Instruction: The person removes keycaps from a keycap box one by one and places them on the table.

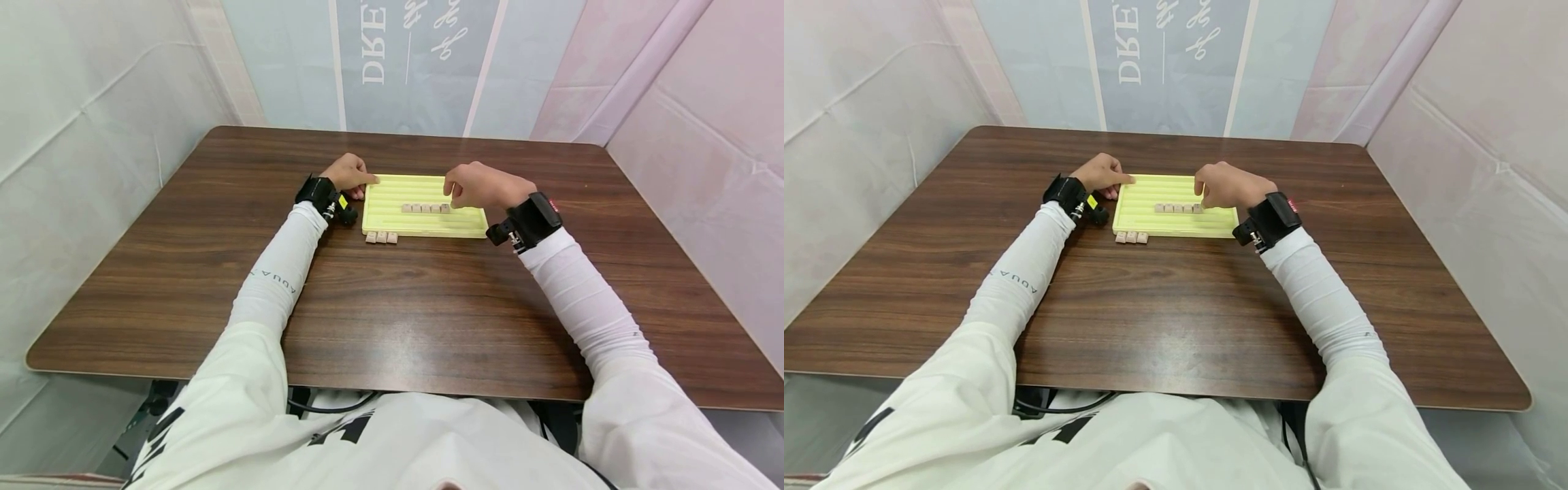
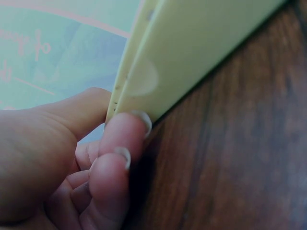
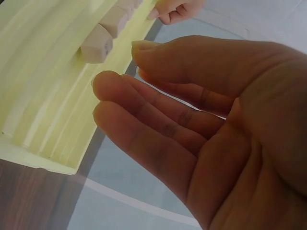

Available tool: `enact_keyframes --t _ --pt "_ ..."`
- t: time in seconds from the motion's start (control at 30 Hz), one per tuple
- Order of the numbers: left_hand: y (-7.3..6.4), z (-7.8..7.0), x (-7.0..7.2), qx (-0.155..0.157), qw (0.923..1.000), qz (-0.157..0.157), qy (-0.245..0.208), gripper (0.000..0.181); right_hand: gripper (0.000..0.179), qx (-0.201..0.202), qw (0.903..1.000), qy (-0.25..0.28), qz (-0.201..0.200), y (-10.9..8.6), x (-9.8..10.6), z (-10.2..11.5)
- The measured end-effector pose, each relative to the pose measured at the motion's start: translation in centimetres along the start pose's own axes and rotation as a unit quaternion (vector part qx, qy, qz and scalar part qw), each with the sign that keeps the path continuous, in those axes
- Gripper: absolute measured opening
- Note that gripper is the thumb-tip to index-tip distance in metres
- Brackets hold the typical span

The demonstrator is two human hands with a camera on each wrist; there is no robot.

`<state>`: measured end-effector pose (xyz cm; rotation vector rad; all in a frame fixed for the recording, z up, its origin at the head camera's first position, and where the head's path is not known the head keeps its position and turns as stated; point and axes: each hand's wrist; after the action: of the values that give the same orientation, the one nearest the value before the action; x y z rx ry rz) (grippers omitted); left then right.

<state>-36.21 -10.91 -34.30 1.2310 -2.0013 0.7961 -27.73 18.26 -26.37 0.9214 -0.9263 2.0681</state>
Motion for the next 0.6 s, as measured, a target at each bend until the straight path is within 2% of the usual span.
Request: enact_keyframes --t 0.6 --pt "0.03 0.03 0.07 0.006 0.9997 0.010 -0.020 0.028 0.032 -0.009 0.9997 -0.015 0.016 0.91 -0.87 -0.48"
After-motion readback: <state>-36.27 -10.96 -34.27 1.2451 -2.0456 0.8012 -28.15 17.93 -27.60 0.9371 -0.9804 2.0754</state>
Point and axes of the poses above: each hand's wrist, its own y-axis towards the middle knuckle, its own x-axis out of the back of the hand, z = x × y, and after that the axes turned 14 degrees about y, right-handed
